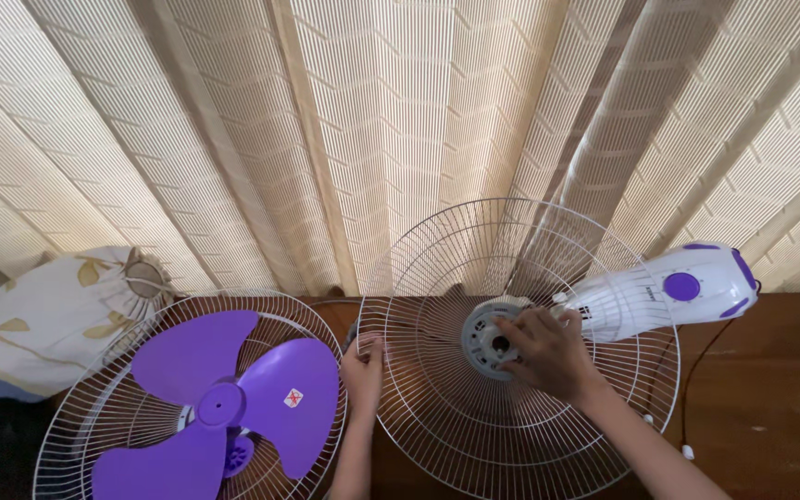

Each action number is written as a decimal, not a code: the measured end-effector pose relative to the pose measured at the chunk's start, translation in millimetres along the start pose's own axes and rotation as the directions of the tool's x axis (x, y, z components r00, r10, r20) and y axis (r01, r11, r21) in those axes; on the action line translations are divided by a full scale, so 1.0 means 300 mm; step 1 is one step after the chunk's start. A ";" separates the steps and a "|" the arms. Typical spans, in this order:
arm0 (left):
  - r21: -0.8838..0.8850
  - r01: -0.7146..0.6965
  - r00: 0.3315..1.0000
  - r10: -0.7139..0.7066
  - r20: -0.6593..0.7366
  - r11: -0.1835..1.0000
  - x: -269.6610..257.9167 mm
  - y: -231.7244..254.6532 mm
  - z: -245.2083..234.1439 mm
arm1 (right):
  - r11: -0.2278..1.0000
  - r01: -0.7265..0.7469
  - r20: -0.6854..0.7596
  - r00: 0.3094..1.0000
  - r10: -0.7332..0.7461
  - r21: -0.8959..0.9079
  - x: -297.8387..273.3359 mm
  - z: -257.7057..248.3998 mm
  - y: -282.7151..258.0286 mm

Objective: The person disassembles a purple electric fan by removing the front grille, unscrewing the central hub nut, and detaching the fan blades. They then use a duster to clean the blades and begin reattaching the front grille to the fan base.

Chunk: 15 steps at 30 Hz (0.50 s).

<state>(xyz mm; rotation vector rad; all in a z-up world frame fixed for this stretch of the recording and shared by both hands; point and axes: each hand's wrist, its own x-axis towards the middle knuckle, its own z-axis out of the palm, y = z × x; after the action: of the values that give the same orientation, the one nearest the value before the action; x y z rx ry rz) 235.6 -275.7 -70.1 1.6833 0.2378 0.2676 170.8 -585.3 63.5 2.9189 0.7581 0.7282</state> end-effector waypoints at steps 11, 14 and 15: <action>-0.226 0.103 0.994 -0.090 0.067 0.969 0.018 -0.054 0.021 | 0.993 -0.104 -0.039 0.994 0.107 0.056 -0.020 0.045 -0.019; -0.228 0.112 0.993 -0.101 0.060 0.967 0.018 -0.056 0.024 | 0.993 -0.110 -0.074 0.991 0.113 0.042 -0.030 0.060 -0.021; -0.225 0.115 0.993 -0.105 0.056 0.968 0.015 -0.058 0.026 | 0.990 -0.132 -0.092 0.986 0.136 0.043 -0.033 0.069 -0.024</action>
<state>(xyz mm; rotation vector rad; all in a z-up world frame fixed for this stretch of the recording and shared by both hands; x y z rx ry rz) 242.4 -279.4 -88.0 1.4420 0.2568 0.1677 169.3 -582.2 39.8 3.0105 0.5915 0.8789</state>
